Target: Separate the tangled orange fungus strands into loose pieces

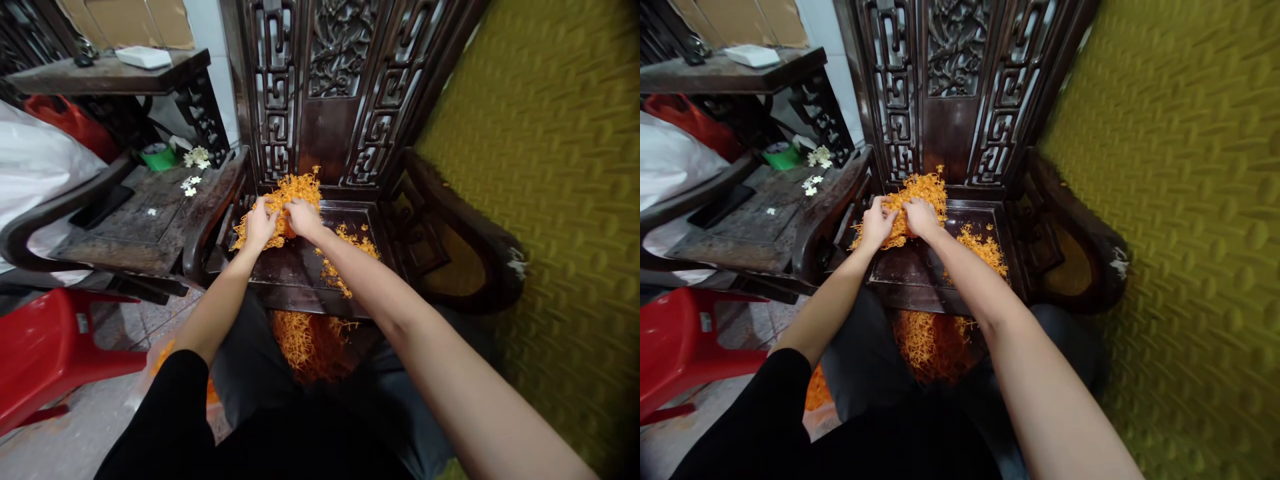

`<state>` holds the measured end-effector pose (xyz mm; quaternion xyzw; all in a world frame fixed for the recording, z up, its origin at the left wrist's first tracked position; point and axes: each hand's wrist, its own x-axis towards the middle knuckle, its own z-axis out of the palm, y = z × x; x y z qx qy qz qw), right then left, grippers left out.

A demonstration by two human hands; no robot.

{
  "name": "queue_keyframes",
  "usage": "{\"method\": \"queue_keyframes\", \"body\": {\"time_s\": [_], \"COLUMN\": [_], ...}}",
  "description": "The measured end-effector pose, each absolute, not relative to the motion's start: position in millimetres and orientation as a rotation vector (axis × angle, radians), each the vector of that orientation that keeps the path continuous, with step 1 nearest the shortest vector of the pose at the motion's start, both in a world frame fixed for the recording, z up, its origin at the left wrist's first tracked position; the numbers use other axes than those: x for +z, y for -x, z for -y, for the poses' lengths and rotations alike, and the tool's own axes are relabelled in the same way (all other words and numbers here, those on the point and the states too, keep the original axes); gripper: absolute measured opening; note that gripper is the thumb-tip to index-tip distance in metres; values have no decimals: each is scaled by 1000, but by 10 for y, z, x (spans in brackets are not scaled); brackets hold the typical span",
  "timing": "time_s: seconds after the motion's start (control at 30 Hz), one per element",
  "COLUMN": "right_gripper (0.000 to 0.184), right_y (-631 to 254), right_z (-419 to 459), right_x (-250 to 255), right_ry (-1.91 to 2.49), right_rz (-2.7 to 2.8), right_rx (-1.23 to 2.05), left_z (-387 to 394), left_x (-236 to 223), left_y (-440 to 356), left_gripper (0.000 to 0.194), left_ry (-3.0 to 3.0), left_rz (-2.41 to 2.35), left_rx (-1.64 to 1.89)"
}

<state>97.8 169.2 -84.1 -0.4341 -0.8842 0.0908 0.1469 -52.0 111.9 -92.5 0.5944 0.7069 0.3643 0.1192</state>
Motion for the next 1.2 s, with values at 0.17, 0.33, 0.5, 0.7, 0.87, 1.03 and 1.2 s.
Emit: {"method": "queue_keyframes", "body": {"time_s": [0.17,0.33,0.5,0.7,0.87,1.03,1.2], "right_gripper": [32,28,26,22,16,29,14], "right_y": [-885,-870,-945,-847,-793,-899,-874], "right_z": [-1882,-1894,-1686,-1135,-1080,-1460,-1973], "right_x": [-870,-969,-1018,-1206,-1264,-961,-559], "right_ry": [1271,1257,1072,681,725,1088,1337], "right_rz": [2543,2619,2784,2955,2868,2359,1917], "right_rx": [303,312,261,318,412,603,834], "left_z": [-1234,-1230,-1095,-1056,-1122,-1145,-968], "left_x": [-987,-999,-1038,-979,-942,-814,-801], "left_y": [631,670,800,895,891,836,487], "left_gripper": [44,49,18,23,16,33,47], "left_ry": [-1520,-1717,-1834,-1723,-1678,-1490,-1729], "left_rz": [-1648,-1689,-2011,-2090,-1978,-1726,-1899], "left_rx": [1429,1311,724,780,913,1617,1940]}}
